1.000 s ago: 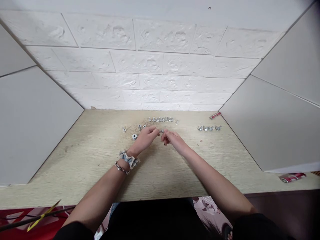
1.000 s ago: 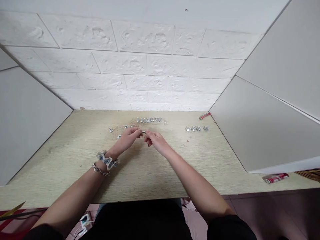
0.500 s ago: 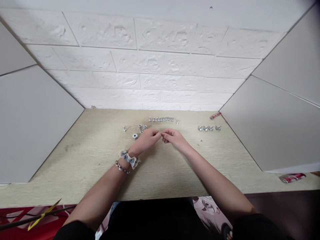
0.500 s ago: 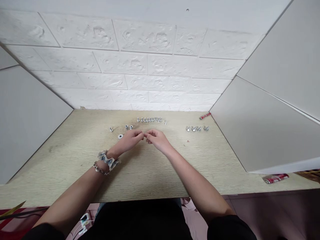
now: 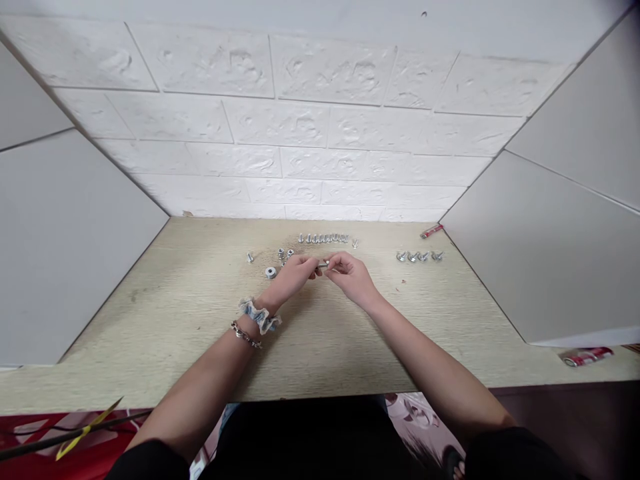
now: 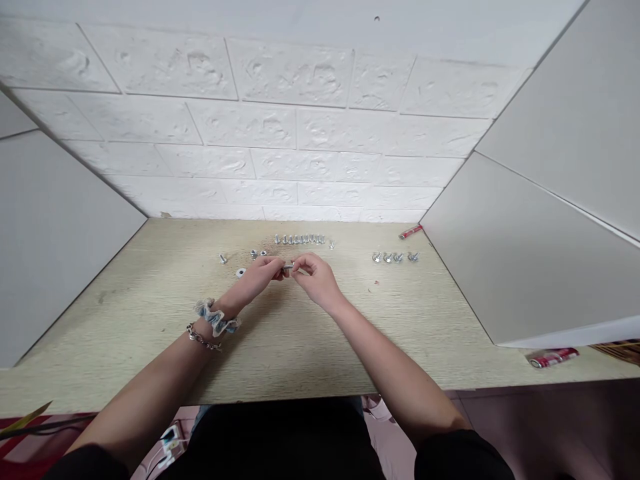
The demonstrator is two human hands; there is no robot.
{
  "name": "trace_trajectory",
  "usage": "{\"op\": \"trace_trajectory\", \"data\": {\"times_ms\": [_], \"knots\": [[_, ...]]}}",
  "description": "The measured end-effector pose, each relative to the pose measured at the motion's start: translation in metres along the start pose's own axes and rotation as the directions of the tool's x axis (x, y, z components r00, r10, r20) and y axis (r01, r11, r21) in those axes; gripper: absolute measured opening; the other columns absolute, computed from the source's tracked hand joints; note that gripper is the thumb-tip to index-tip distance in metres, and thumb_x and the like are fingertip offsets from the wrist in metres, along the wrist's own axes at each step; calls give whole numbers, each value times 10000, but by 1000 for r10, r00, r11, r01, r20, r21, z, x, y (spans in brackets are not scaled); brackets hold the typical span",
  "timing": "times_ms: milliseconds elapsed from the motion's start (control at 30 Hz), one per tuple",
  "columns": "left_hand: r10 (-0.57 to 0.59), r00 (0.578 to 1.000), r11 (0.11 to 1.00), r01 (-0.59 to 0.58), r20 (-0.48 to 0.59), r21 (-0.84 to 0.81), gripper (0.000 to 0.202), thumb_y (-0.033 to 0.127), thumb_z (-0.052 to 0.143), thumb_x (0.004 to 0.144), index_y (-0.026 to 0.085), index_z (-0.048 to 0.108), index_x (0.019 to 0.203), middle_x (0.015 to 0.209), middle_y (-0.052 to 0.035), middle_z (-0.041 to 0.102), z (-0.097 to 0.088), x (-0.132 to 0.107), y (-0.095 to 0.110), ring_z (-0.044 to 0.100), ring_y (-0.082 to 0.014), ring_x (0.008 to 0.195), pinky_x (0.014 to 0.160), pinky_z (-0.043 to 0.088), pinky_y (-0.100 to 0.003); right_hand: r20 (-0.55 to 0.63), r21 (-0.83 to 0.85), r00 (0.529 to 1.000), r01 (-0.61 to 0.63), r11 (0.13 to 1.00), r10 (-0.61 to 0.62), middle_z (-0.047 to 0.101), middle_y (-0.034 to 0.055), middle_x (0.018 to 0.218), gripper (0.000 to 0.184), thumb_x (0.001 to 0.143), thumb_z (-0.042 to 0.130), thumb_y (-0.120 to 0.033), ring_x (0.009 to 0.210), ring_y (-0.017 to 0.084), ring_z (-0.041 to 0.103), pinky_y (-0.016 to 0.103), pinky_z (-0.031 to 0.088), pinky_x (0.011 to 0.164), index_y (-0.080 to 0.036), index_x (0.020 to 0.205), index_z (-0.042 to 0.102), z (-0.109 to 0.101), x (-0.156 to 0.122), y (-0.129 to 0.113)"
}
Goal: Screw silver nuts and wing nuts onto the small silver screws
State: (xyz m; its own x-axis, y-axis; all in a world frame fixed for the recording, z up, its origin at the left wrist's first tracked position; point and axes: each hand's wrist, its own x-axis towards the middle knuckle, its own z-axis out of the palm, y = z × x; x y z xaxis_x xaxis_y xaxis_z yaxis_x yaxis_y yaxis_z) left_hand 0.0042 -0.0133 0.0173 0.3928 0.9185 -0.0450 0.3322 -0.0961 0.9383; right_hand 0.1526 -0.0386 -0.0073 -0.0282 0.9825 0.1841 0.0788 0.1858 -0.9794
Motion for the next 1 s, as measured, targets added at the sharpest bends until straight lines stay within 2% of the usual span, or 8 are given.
{"op": "trace_trajectory", "data": {"times_ms": [133,233,300,367,533,700,867,1000], "knots": [[-30,997,999,27,-72,-38,268,304,413,733,140,559,580,581,-7,514,-2,0,1,478,-135,608,613,384,-257,-35,28,999,-3,1000,4,555,46,1053,124,618,633,-242,964,154,547,315,409,872,-181,647,529,0,0,-2],[1,994,999,-4,-106,-33,276,313,419,743,142,569,588,605,-15,549,-2,-1,3,506,-146,642,624,391,-255,-48,19,997,-63,998,64,590,21,835,198,659,623,-356,775,131,560,272,431,720,-182,649,532,-1,0,-5],[39,993,999,-41,-109,-20,283,320,415,758,145,568,597,629,-16,567,-1,-2,5,517,-149,662,641,395,-254,0,-9,991,-135,991,135,534,-6,594,326,724,551,-476,573,107,500,248,397,580,-175,600,533,-2,0,-6],[83,993,996,-81,-78,21,289,324,402,776,149,560,608,629,-8,557,-1,-4,6,511,-146,661,640,387,-252,64,-33,977,-204,978,206,452,-20,453,480,760,460,-591,452,90,422,242,347,500,-169,543,530,-4,0,-6],[166,984,960,-177,66,215,286,293,374,800,157,510,588,574,25,466,1,-7,6,451,-125,598,589,338,-245,70,-81,945,-313,946,318,420,-16,408,639,725,349,-748,395,82,393,241,304,448,-167,513,511,-5,2,-1],[172,977,921,-205,127,332,308,305,364,809,158,463,557,562,28,449,2,-7,4,423,-116,566,549,297,-243,97,-104,958,-261,960,271,415,-39,441,564,707,433,-720,417,77,385,234,299,446,-175,570,487,-6,3,5],[121,990,927,-141,76,348,340,363,364,805,154,533,596,525,30,434,0,-6,5,424,-128,548,525,269,-250,92,-64,969,-226,972,231,461,-48,476,447,703,527,-626,440,82,412,231,312,459,-182,663,494,-5,4,6],[69,997,957,-76,35,280,302,338,394,763,158,505,547,511,28,424,-3,-3,4,419,-129,544,526,273,-253,43,26,989,-143,989,142,549,-26,604,333,652,649,-476,550,90,480,236,377,541,-178,732,525,-2,4,3]]}}
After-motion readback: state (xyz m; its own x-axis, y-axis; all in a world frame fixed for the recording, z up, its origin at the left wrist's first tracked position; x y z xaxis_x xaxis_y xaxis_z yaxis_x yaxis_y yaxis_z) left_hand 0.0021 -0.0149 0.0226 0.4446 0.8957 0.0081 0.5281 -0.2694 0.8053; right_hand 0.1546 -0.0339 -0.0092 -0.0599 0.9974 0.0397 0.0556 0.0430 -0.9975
